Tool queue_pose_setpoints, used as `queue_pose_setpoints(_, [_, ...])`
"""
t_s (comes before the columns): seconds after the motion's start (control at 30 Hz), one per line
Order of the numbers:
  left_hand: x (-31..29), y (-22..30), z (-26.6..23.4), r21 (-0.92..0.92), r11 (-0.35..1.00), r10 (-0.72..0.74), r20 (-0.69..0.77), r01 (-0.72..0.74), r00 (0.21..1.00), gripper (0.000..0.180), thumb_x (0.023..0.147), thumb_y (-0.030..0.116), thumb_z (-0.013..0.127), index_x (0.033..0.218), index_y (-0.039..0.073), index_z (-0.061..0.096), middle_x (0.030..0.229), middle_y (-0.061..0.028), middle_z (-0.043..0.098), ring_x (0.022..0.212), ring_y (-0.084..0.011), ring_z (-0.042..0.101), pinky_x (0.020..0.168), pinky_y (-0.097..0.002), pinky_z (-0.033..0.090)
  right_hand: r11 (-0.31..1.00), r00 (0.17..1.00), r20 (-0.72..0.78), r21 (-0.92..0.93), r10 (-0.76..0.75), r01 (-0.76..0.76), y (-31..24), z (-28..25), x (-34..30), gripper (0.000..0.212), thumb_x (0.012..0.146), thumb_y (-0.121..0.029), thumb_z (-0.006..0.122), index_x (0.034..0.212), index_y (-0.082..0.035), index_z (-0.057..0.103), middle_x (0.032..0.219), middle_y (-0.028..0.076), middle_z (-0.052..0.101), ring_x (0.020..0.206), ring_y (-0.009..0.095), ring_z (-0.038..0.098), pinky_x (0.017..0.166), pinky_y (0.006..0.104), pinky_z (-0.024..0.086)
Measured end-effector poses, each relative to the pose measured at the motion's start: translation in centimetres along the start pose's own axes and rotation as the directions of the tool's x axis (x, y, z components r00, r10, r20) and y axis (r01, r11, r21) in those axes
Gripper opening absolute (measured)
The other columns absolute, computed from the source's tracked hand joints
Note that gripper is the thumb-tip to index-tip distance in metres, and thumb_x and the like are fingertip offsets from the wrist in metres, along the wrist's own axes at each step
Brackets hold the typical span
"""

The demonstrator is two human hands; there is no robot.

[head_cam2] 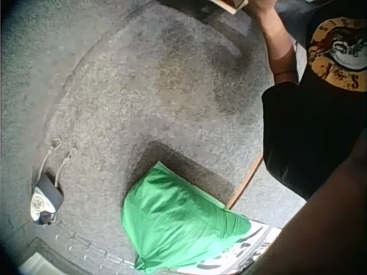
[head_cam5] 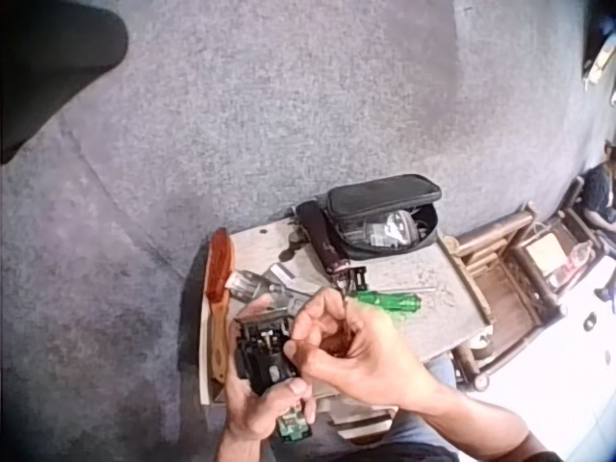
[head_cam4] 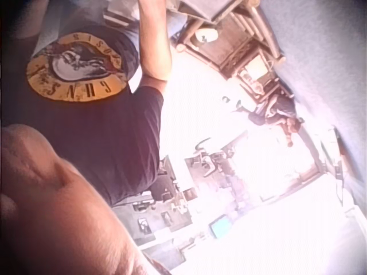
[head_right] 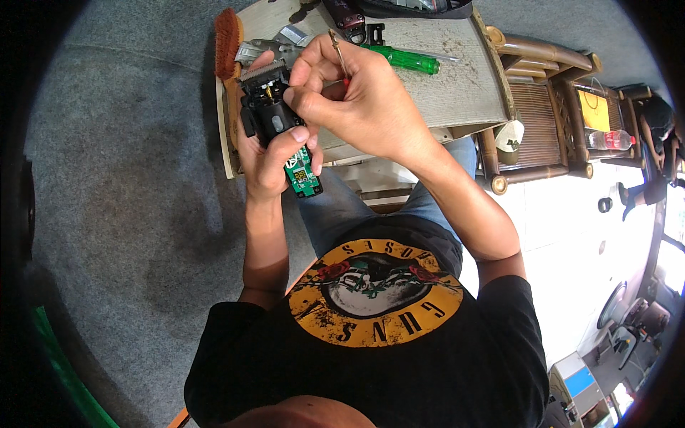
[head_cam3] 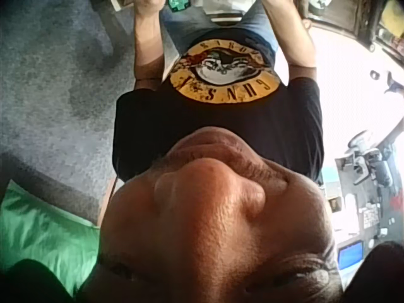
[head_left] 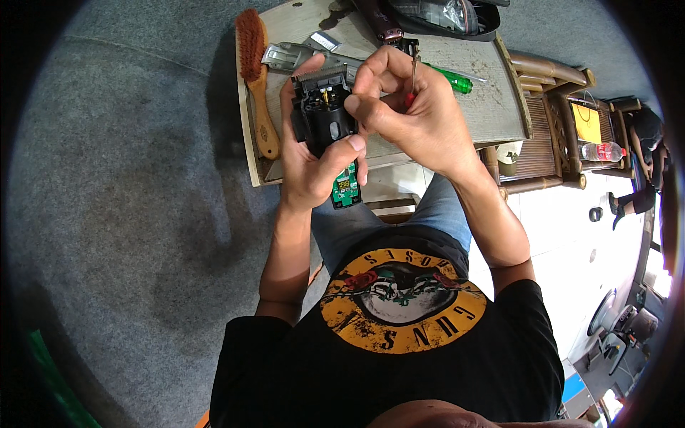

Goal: The person uses a screwdriver to remove and replace screws from the internal motor assembly of a disassembled hair clipper, then uses pliers to adjust small metal components near the blade.

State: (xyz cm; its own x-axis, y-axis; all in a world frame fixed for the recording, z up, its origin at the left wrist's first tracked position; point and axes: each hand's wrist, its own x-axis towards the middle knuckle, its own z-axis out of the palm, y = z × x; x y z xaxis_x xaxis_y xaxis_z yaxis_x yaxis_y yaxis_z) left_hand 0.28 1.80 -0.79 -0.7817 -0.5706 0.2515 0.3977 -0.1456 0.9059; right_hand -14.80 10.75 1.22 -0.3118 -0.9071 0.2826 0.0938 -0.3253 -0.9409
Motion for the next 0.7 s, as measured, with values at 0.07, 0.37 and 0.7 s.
queue_pose_setpoints(0.07, [0.0,0.3,0.3,-0.017,1.0,-0.016,-0.034,0.015,0.999,0.089,0.085,-0.003,0.062,0.161,0.009,0.018,0.106,-0.0177,0.064,0.064,-0.0162,0.067,0.049,-0.0291,0.061,1.0,1.0,-0.005,0.013,-0.026,0.026,0.5,0.1,0.1,0.014,0.096,0.002,0.069,0.104,0.003,0.059,0.074,0.001,0.067,0.067,0.007,0.067,0.066,0.0226,0.054])
queue_pose_setpoints(0.37, [0.1,0.6,0.1,-0.006,0.997,-0.071,-0.018,0.071,0.997,0.088,0.085,-0.002,0.062,0.161,0.01,0.019,0.093,-0.0164,0.062,0.056,-0.0181,0.064,0.045,-0.0311,0.059,0.995,0.993,-0.065,-0.022,-0.097,0.096,1.2,0.5,0.0,0.014,0.101,-0.003,0.072,0.108,0.004,0.062,0.075,0.001,0.066,0.067,0.007,0.068,0.061,0.021,0.052])
queue_pose_setpoints(0.7, [0.4,0.8,-0.2,-0.145,0.972,-0.196,-0.084,0.182,0.977,0.064,0.089,0.002,0.064,0.145,0.005,0.034,0.096,-0.0161,0.06,0.071,-0.0187,0.065,0.044,-0.0323,0.06,0.996,0.997,-0.07,-0.083,-0.044,0.038,1.0,-0.3,0.5,0.018,0.107,-0.008,0.061,0.115,0.007,0.067,0.084,0.006,0.072,0.073,0.008,0.069,0.07,0.0233,0.056])
